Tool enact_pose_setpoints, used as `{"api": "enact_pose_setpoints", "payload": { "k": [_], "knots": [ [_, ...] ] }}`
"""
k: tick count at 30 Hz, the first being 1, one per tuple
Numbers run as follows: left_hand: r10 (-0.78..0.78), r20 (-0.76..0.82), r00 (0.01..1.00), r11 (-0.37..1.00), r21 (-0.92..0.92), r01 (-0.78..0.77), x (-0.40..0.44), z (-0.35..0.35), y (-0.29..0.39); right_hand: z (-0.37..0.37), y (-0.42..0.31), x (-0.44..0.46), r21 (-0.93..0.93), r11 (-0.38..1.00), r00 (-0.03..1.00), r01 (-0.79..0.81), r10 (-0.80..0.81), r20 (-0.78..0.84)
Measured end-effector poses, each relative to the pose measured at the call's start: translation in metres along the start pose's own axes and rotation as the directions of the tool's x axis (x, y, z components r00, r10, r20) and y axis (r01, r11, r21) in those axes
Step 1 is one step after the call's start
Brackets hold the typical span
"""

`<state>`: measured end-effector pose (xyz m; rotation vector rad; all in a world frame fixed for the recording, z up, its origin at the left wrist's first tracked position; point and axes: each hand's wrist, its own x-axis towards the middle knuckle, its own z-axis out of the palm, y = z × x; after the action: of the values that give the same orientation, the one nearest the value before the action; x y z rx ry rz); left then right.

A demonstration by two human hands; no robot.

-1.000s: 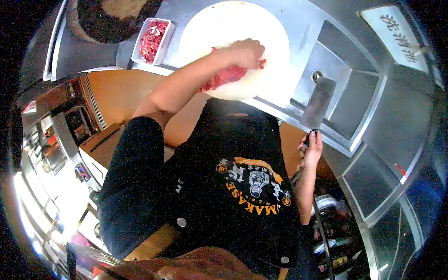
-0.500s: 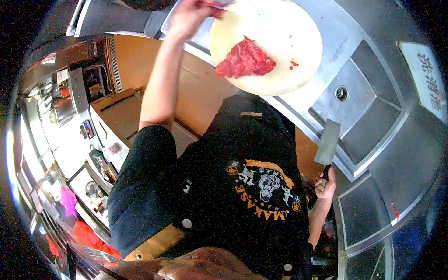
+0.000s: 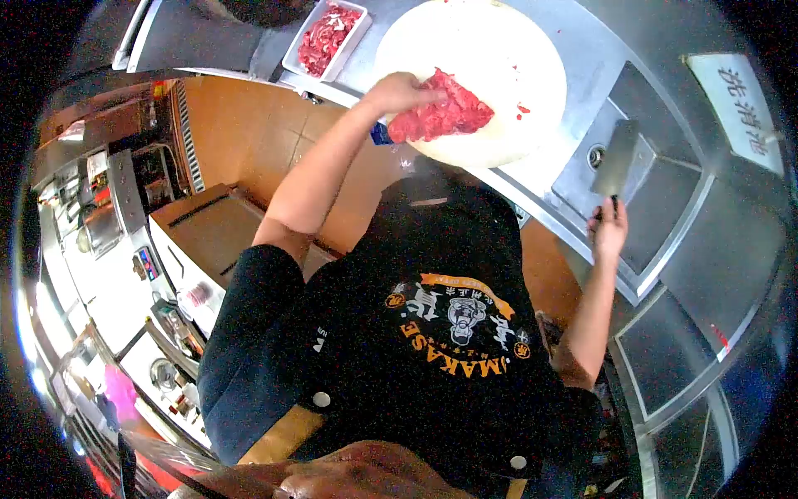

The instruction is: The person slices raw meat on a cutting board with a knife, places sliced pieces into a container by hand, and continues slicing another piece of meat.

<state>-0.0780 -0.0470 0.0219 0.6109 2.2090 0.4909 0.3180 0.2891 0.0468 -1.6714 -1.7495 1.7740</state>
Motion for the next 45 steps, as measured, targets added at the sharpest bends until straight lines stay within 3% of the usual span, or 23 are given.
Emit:
{"api": "enact_pose_setpoints", "payload": {
  "k": [1,4,5,7,8,11,15,19,20,23,24,27,28,29,30,31,32,35,36,39,40,43,45],
  "knots": [
    [0.038,-0.073,0.997,0.997,0.068,-0.033,-0.002,0.010,0.005,0.010,0.017,0.005,0.074,0.995,0.996,0.067,-0.071,0.049],
    [0.057,-0.030,0.998,0.943,-0.326,-0.064,-0.019,0.014,0.013,0.059,0.001,-0.040,0.214,0.977,0.993,0.015,-0.040,0.113],
    [0.058,-0.065,0.996,0.928,-0.364,-0.077,-0.019,0.021,0.011,0.069,0.009,-0.046,0.274,0.959,0.980,0.066,-0.114,0.163],
    [0.056,-0.133,0.990,0.893,-0.437,-0.109,-0.020,0.036,0.003,0.087,0.006,-0.064,0.283,0.958,0.969,0.038,-0.105,0.225],
    [0.075,-0.125,0.989,0.796,-0.591,-0.135,-0.024,0.040,0.003,0.091,0.004,-0.071,0.231,0.972,0.956,0.042,-0.106,0.274],
    [0.215,-0.171,0.962,0.564,-0.782,-0.265,-0.047,0.038,0.010,0.099,0.018,-0.070,0.186,0.977,0.916,0.109,-0.171,0.362],
    [0.078,-0.011,0.997,0.670,-0.740,-0.061,-0.080,0.022,0.017,0.105,0.013,-0.061,0.206,0.974,0.887,0.095,-0.177,0.427],
    [0.203,-0.212,0.956,0.412,-0.867,-0.280,-0.092,0.031,0.020,0.105,0.000,-0.048,0.173,0.979,0.885,0.106,-0.172,0.432],
    [0.213,-0.179,0.960,0.403,-0.879,-0.254,-0.094,0.029,0.018,0.103,0.001,-0.041,0.202,0.976,0.878,0.078,-0.163,0.449],
    [0.193,-0.307,0.932,0.159,-0.927,-0.338,-0.102,0.032,0.051,0.094,-0.012,-0.027,0.137,0.984,0.850,0.111,-0.166,0.499],
    [0.206,-0.311,0.928,0.215,-0.911,-0.353,-0.102,0.031,0.053,0.093,-0.013,-0.022,0.142,0.977,0.841,0.157,-0.208,0.500],
    [0.083,-0.388,0.918,-0.049,-0.922,-0.385,-0.088,0.047,0.076,0.091,-0.015,-0.012,0.144,0.954,0.812,0.264,-0.300,0.501],
    [0.026,-0.393,0.919,0.061,-0.917,-0.394,-0.078,0.052,0.076,0.091,-0.020,-0.012,0.140,0.949,0.804,0.283,-0.314,0.504],
    [-0.152,-0.351,0.924,0.283,-0.911,-0.300,-0.066,0.058,0.072,0.092,-0.025,-0.013,0.134,0.944,0.797,0.301,-0.326,0.508],
    [-0.194,-0.381,0.904,0.619,-0.762,-0.188,-0.055,0.065,0.060,0.095,-0.027,-0.011,0.154,0.955,0.803,0.252,-0.296,0.517],
    [-0.217,-0.421,0.881,0.861,-0.508,-0.031,-0.042,0.073,0.044,0.097,-0.026,-0.014,0.094,0.968,0.826,0.233,-0.248,0.506],
    [-0.228,-0.487,0.843,0.899,-0.439,-0.010,-0.019,0.089,0.014,0.101,-0.027,-0.017,0.036,0.976,0.847,0.217,-0.206,0.491],
    [-0.159,-0.577,0.801,0.985,-0.147,0.090,-0.043,0.060,0.044,0.115,-0.023,-0.036,-0.105,0.958,0.858,0.267,-0.186,0.479],
    [-0.180,-0.561,0.808,0.983,-0.133,0.127,-0.046,0.056,0.041,0.123,-0.019,-0.044,-0.151,0.917,0.839,0.370,-0.260,0.478],
    [-0.085,-0.635,0.768,0.996,-0.034,0.082,-0.051,0.049,0.020,0.150,-0.014,-0.071,-0.216,0.869,0.810,0.445,-0.288,0.511],
    [-0.049,-0.653,0.755,0.998,-0.057,0.015,-0.050,0.048,0.015,0.156,-0.015,-0.080,-0.231,0.855,0.804,0.464,-0.298,0.514],
    [0.324,-0.728,0.604,0.926,0.115,-0.359,-0.036,0.045,0.003,0.171,-0.024,-0.107,-0.278,0.782,0.773,0.557,-0.367,0.517],
    [0.513,-0.679,0.525,0.822,0.213,-0.527,-0.022,0.042,0.007,0.180,-0.014,-0.117,-0.316,0.654,0.711,0.688,-0.519,0.474]
  ]
}}
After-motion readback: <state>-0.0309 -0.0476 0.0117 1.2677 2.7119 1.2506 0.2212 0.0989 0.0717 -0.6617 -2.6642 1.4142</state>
